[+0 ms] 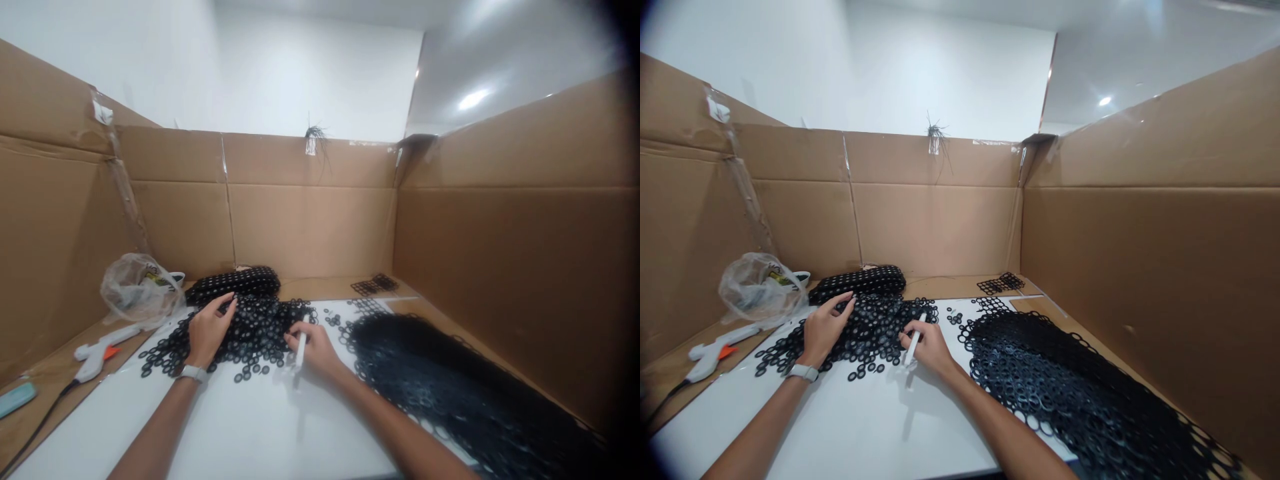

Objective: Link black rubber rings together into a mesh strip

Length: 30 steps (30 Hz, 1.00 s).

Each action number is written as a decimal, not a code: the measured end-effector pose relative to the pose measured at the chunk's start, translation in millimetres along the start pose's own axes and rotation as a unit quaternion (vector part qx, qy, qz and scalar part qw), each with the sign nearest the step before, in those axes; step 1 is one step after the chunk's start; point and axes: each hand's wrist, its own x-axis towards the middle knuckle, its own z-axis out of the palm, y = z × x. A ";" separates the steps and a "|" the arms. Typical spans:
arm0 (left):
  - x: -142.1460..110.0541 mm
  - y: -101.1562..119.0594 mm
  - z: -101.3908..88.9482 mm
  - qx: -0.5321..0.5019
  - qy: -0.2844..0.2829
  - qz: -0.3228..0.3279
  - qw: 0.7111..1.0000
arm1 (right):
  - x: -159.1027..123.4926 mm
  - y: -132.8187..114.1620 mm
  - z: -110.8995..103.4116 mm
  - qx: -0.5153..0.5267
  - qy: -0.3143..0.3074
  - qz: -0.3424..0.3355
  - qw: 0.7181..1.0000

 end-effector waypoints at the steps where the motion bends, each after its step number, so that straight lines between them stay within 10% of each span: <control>1: -0.1 0.2 -0.2 0.000 0.000 0.003 1.000 | -0.1 -0.2 0.0 -0.002 0.001 -0.001 1.000; 30: -1.7 10.2 -4.1 -0.034 0.045 0.062 0.996 | -3.2 -5.6 -1.0 -0.004 -0.006 0.004 1.000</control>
